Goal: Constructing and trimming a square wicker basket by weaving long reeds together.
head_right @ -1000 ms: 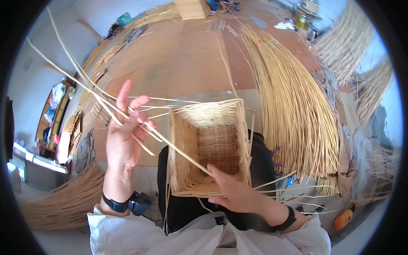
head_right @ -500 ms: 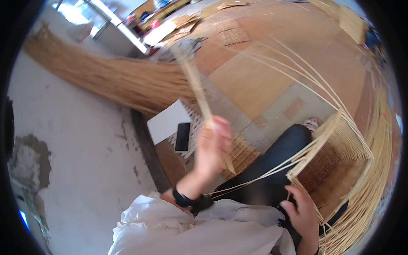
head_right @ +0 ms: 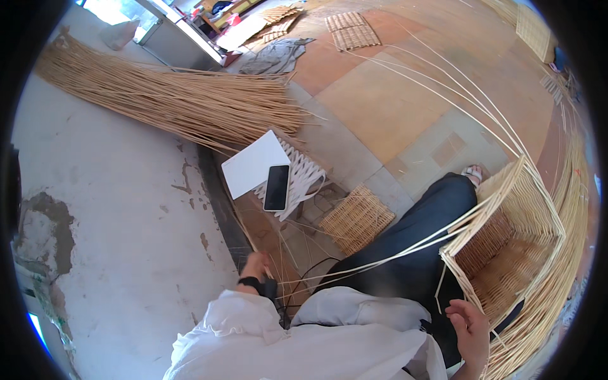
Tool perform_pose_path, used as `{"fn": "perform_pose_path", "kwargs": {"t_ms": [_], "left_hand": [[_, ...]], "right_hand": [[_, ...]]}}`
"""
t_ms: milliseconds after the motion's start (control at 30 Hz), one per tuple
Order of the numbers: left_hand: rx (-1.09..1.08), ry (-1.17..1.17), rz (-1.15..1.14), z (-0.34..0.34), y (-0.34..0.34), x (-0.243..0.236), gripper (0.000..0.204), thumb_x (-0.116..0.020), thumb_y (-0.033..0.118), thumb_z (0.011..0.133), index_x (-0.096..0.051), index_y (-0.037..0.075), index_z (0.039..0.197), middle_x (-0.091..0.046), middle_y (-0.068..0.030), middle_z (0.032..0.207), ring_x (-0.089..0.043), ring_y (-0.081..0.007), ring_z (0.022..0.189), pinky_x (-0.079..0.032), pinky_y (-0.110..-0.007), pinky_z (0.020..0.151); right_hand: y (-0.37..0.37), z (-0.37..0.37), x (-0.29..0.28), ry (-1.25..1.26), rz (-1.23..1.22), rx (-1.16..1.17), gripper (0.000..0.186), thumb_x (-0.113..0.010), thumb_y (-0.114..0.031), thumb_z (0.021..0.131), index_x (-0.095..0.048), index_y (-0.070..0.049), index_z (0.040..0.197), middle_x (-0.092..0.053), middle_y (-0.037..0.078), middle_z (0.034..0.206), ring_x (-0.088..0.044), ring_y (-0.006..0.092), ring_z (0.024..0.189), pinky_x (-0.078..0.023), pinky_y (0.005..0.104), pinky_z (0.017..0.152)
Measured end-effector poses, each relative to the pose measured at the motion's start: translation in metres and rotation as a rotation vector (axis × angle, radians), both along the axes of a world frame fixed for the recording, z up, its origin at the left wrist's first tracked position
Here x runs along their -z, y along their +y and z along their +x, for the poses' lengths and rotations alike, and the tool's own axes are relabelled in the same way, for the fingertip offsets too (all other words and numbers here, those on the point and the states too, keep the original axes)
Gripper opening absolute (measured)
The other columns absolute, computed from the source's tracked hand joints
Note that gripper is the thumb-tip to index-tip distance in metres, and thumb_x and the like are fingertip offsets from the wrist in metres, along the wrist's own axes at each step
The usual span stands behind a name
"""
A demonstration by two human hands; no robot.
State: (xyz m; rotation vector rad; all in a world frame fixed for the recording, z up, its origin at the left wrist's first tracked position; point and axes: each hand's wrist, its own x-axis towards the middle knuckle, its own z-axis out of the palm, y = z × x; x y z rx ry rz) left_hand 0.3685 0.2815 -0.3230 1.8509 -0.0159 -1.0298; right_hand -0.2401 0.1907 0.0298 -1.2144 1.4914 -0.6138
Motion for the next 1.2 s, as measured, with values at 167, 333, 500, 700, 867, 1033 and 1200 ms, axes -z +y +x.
{"fn": "perform_pose_path", "kwargs": {"t_ms": [167,333,500,700,867,1033,1200], "left_hand": [[1.139,-0.978,0.574,0.04,-0.06,-0.118,0.031,-0.047,0.028,0.085,-0.066,0.007,0.1,-0.06,-0.0234,0.104,-0.057,-0.0357,0.1,-0.047,-0.046,0.083],[0.64,-1.149,-0.249,-0.117,-0.201,-0.237,0.026,-0.053,0.01,0.087,-0.056,-0.003,0.109,-0.063,-0.0128,0.101,-0.059,-0.0172,0.092,-0.047,-0.03,0.081],[1.424,-0.193,-0.647,-0.375,-0.209,-0.341,0.018,-0.059,0.013,0.087,-0.061,0.001,0.1,-0.063,-0.0064,0.097,-0.059,-0.0146,0.089,-0.046,-0.028,0.076],[2.064,-0.712,-1.322,-0.546,-0.164,-0.329,0.034,-0.073,0.017,0.069,-0.062,0.007,0.1,-0.061,-0.0085,0.091,-0.058,-0.0275,0.083,-0.047,-0.036,0.072],[1.984,-0.722,-1.322,-0.572,-0.146,-0.293,0.029,-0.076,0.017,0.066,-0.062,0.008,0.09,-0.06,-0.0075,0.086,-0.058,-0.0271,0.078,-0.046,-0.036,0.069],[1.926,-0.747,-1.377,-0.57,-0.142,-0.282,0.026,-0.078,0.017,0.063,-0.061,0.009,0.081,-0.058,-0.0061,0.076,-0.055,-0.0262,0.068,-0.043,-0.036,0.058],[1.948,-0.779,-1.509,-0.56,-0.134,-0.273,0.024,-0.077,0.014,0.061,-0.061,0.011,0.078,-0.055,-0.003,0.071,-0.053,-0.0213,0.061,-0.041,-0.032,0.052]], "right_hand": [[0.015,-0.014,0.003,0.017,0.065,-0.072,0.025,-0.055,-0.006,0.085,-0.057,0.001,0.109,-0.065,0.012,0.094,-0.063,0.0176,0.085,-0.049,0.0279,0.077],[0.052,-0.03,0.012,0.012,0.045,-0.096,0.025,-0.056,-0.014,0.089,-0.058,-0.001,0.11,-0.067,0.01,0.095,-0.064,0.0152,0.089,-0.05,0.0268,0.078],[0.103,-0.066,0.018,-0.135,0.103,0.075,0.024,-0.055,-0.016,0.09,-0.06,-0.001,0.107,-0.067,0.01,0.093,-0.065,0.0151,0.083,-0.051,0.0268,0.072],[0.14,-0.123,0.045,-0.446,0.025,1.102,0.021,-0.054,-0.016,0.091,-0.06,0.003,0.099,-0.065,0.01,0.083,-0.064,0.015,0.069,-0.052,0.0225,0.056],[0.106,-0.155,0.082,-0.548,-0.207,1.408,0.02,-0.056,-0.015,0.09,-0.058,0.003,0.098,-0.063,0.01,0.083,-0.064,0.016,0.07,-0.054,0.0236,0.058],[0.053,-0.17,0.074,-0.585,-0.138,1.282,0.014,-0.061,-0.009,0.086,-0.059,-0.003,0.099,-0.063,0.006,0.083,-0.063,0.0139,0.07,-0.054,0.0239,0.061],[0.016,-0.157,0.053,-0.38,-0.326,0.882,0.022,-0.064,-0.004,0.082,-0.061,-0.003,0.104,-0.061,0.002,0.078,-0.058,0.0092,0.065,-0.05,0.0227,0.056]]}}
